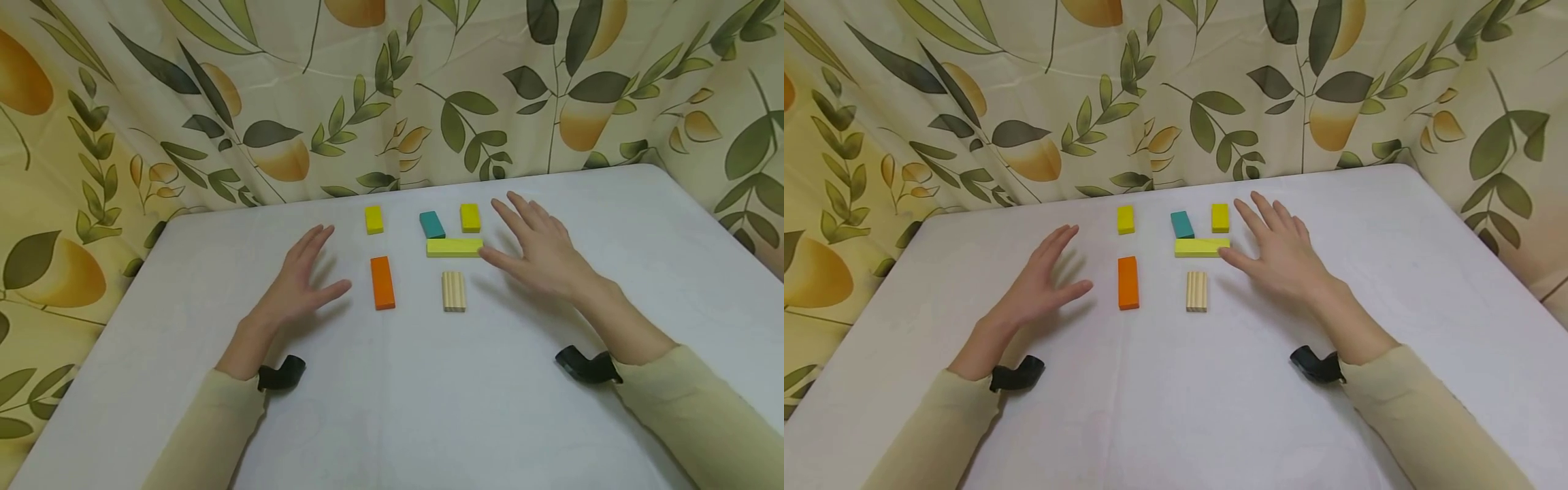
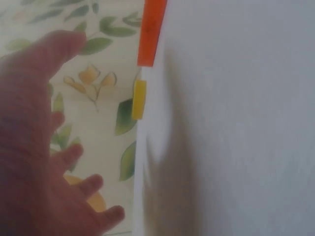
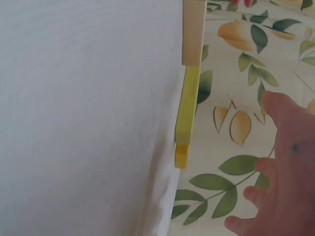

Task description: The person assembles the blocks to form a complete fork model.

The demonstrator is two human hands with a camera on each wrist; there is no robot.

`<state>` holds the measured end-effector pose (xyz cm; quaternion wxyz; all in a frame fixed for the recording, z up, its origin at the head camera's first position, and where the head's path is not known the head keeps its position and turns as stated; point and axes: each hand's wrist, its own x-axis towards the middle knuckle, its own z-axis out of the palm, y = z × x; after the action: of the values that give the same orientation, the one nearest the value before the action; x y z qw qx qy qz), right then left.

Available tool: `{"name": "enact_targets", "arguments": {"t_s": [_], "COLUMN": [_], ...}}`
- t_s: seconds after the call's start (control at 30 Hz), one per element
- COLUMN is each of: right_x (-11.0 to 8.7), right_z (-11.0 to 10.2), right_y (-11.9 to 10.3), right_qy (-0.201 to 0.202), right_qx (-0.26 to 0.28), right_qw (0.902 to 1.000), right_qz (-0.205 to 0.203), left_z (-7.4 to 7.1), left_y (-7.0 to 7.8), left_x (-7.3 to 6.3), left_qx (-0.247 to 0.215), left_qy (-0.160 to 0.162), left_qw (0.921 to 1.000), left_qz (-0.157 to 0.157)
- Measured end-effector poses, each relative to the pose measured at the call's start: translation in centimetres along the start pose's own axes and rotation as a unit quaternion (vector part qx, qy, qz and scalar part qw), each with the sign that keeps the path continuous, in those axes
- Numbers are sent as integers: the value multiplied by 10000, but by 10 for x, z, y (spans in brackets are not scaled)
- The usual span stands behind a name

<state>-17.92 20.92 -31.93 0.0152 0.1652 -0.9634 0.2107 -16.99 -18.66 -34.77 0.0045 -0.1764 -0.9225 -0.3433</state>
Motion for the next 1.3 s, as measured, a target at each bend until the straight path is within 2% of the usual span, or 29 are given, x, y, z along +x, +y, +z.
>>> {"name": "enact_targets", "arguments": {"t_s": [0.37,0.83,1.1,1.3], "right_x": [9,20,24,26], "right_z": [7,14,19,21], "right_y": [-2,-6,-5,-5], "right_qy": [331,182,191,180], "right_qx": [268,822,1024,1064], "right_qw": [9988,9959,9933,9933], "right_qz": [-253,-316,-494,-419], "left_z": [9,21,27,31], "left_y": [2,5,8,10], "left_x": [4,9,13,16], "left_qx": [-235,-575,-481,-418], "left_qy": [-1,-60,-262,-405], "left_qw": [9994,9968,9972,9973], "left_qz": [264,547,508,442]}}
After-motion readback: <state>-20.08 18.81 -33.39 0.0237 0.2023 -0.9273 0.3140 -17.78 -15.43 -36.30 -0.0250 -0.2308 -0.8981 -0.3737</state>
